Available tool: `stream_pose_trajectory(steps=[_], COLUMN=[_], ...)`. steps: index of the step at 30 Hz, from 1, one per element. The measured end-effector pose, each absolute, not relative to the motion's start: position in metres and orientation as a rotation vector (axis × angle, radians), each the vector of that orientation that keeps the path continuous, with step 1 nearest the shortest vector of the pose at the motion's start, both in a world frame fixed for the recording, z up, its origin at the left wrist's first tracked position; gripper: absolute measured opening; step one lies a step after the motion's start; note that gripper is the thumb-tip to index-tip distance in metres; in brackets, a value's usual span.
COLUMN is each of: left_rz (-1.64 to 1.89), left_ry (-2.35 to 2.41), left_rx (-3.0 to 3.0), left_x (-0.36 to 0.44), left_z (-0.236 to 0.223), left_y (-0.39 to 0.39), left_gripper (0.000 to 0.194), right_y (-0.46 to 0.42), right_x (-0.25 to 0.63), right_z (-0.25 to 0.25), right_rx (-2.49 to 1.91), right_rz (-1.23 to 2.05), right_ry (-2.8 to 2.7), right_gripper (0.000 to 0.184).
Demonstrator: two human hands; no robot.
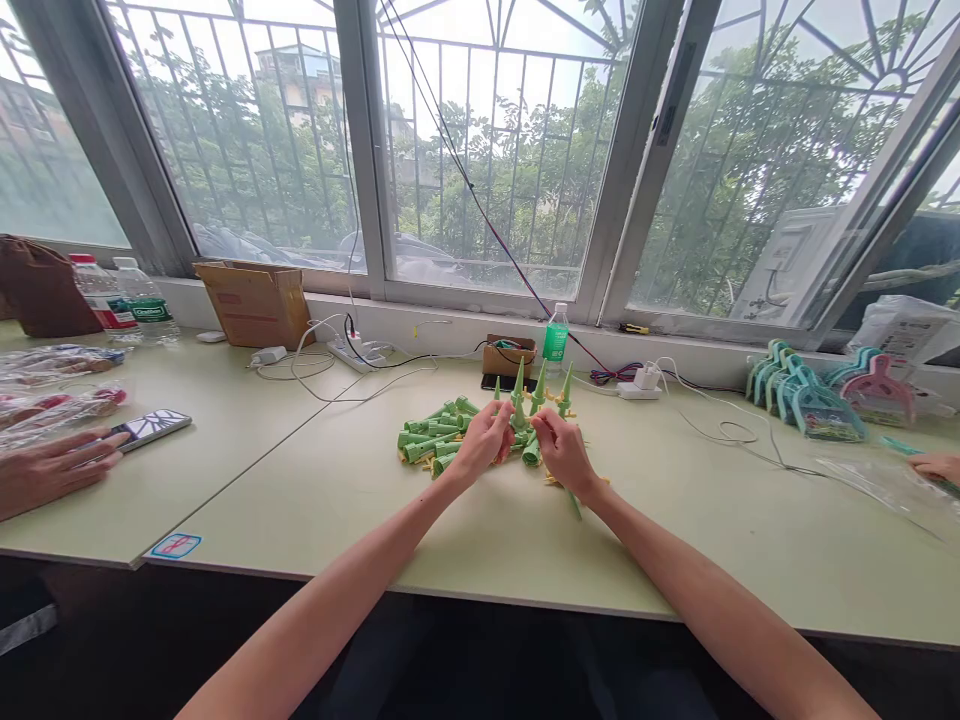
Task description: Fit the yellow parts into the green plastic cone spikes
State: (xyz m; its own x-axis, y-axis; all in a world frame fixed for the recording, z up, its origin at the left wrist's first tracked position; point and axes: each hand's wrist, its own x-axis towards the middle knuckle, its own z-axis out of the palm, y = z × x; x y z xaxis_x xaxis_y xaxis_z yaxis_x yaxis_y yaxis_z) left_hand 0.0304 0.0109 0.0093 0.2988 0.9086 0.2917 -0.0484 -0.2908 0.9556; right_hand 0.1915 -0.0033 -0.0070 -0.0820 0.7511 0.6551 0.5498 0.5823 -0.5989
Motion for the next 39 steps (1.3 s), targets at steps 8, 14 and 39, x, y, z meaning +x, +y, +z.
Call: stream_pose_trajectory(steps=[8,14,39], left_rz=[1.073,1.009,1.076], left_ry=[0.796,0.787,0.745], left_rx=[1.440,1.387,1.709], left_x=[0.028,0.026,0.025], left_z=[0.014,0.015,0.008], left_y=[0.008,0.007,0.007], left_gripper=[0.049,0.051,0.052], right_y=[-0.003,-0.001,0.003], right_x=[0.193,0.194,0.197], right_z=[-0.009,-0.010,-0.013], right_rx=[-1.050,-1.053,-1.111], right_rz=[0.292,0.318,0.319], right_ry=[-1.785,-1.779,-1.742], right_gripper=[0.030,0.030,0.028])
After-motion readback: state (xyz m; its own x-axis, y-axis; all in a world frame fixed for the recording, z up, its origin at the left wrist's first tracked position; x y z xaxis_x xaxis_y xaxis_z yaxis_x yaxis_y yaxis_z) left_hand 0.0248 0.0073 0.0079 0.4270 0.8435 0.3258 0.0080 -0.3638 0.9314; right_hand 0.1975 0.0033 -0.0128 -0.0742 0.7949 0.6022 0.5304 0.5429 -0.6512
